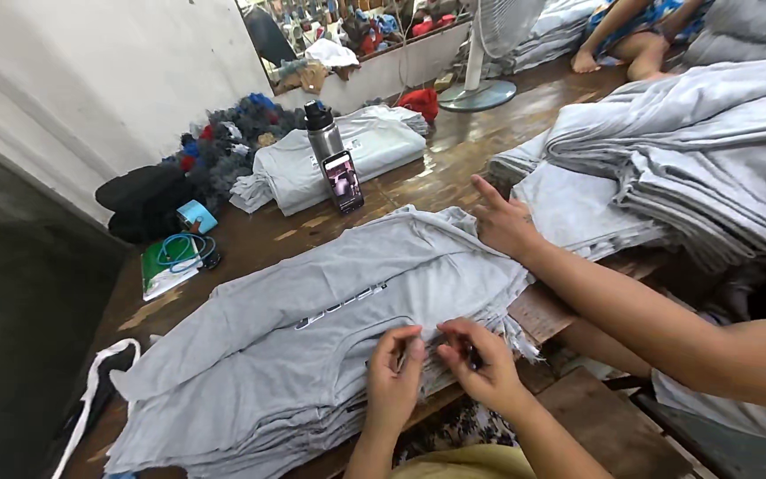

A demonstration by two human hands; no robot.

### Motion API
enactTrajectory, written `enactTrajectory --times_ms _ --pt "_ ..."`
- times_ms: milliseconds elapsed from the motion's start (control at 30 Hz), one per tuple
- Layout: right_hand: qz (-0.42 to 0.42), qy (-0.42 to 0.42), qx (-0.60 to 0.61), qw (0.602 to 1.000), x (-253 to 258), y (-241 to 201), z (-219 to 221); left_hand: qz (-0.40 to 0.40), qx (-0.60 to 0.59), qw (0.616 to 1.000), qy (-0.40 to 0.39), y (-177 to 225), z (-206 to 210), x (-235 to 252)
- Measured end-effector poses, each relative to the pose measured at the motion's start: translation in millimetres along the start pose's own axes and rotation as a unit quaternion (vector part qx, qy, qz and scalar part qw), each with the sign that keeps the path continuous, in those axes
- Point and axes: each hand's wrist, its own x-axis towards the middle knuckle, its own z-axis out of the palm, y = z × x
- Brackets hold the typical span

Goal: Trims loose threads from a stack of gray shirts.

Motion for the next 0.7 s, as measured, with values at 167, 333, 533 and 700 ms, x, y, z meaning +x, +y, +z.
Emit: enactTrajectory --times_ms 167,333,533,700 --pt "-0.075 -0.023 -0.121 0.99 2.7 -5.3 11.2 -0.058 -0.079 0.993 0.071 -2.5 2.3 7.1" --pt "-0.099 -0.028 -0.169 0.98 0.6 -2.7 16.7 -0.01 -0.103 0.994 0.036 -16.1 -6.2 -4.2" --pt "-0.134 -0.019 -0.205 0.969 -3.2 -8.8 15.5 0.026 -0.102 0.994 -0.026 -20.9 -13.6 -10.0" --pt "-0.15 -0.008 -0.215 0.965 -5.2 -9.7 19.9 0.081 -0.068 0.993 -0.053 -29.7 -15.5 -13.4"
